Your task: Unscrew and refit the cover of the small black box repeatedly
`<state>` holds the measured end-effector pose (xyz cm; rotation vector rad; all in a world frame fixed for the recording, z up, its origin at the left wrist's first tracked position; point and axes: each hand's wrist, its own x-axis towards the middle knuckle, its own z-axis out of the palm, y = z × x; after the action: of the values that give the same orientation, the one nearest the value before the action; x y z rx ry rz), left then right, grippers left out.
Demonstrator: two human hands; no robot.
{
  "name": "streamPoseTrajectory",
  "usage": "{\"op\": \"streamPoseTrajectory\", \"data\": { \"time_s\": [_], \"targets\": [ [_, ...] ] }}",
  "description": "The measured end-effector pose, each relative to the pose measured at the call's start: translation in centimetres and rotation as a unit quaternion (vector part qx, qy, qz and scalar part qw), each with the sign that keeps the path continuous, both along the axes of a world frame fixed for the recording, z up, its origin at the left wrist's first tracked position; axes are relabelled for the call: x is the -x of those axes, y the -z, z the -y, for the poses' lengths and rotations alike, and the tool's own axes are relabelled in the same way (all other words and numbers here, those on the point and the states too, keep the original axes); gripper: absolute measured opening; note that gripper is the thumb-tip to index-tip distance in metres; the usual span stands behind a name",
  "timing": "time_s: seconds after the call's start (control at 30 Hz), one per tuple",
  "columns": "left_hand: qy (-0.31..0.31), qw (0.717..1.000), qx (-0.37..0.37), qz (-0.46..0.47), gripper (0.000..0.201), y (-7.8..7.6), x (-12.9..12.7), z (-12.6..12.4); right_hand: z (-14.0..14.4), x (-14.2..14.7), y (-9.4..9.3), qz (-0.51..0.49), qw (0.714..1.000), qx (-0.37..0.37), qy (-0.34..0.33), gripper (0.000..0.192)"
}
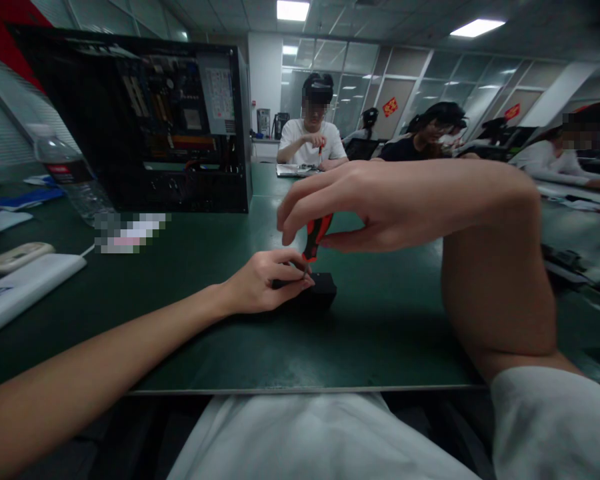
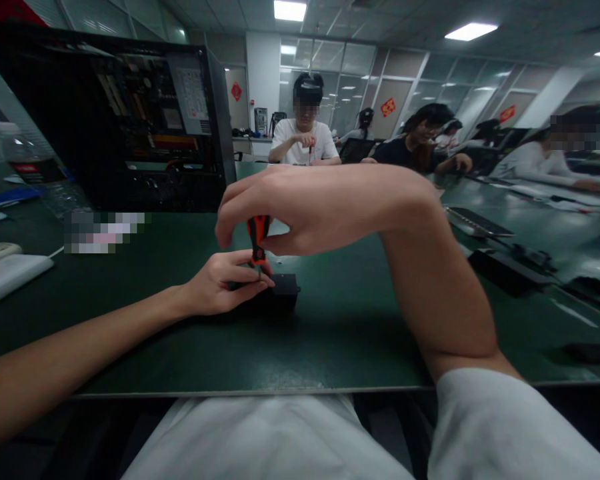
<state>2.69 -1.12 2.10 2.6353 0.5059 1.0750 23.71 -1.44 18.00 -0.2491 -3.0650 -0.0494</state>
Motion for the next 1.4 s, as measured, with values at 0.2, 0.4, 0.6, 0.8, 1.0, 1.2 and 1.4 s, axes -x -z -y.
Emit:
{"op": "streamPoseTrajectory", "data": {
  "time_s": [0.2, 0.4, 0.6, 0.8, 1.0, 1.2, 1.4],
  "targets": [
    [0.004, 1.0, -0.009, 0.002, 0.019, 0.0, -0.1, 0.0, 0.2, -0.1, -0.4, -0.01, 0.997, -0.022, 0.07, 0.041],
    [-0.003, 1.0, 0.017, 0.008, 0.019, 0.0, -0.3, 0.1, 0.0, 0.2, 0.0, -0.016, 0.994, -0.045, 0.103, 0.038],
    [-0.008, 1.0, 0.007, 0.013, 0.018, 0.4, -0.7, 0.0, -0.8, -0.9, 0.0, 0.003, 0.999, -0.015, 0.047, 0.035],
    [-0.006, 0.999, -0.009, -0.034, 0.02, -0.5, 0.5, 0.0, -0.9, -1.8, 0.3, 0.07, 0.985, 0.019, 0.157, 0.026],
    [-0.045, 0.995, 0.045, -0.078, 0.036, -1.5, 1.4, 0.0, -1.9, -2.1, 1.1, 0.138, 0.975, 0.055, 0.168, 0.017],
    [-0.057, 0.986, 0.079, -0.136, 0.044, -0.7, 0.2, 0.2, -2.1, -3.7, 0.5, 0.016, 0.981, 0.081, 0.176, 0.042],
    [-0.065, 0.986, 0.099, -0.115, 0.041, -0.6, 0.0, 0.5, -1.9, -4.0, 0.4, 0.1, 0.985, 0.009, 0.142, 0.022]
  ]
}}
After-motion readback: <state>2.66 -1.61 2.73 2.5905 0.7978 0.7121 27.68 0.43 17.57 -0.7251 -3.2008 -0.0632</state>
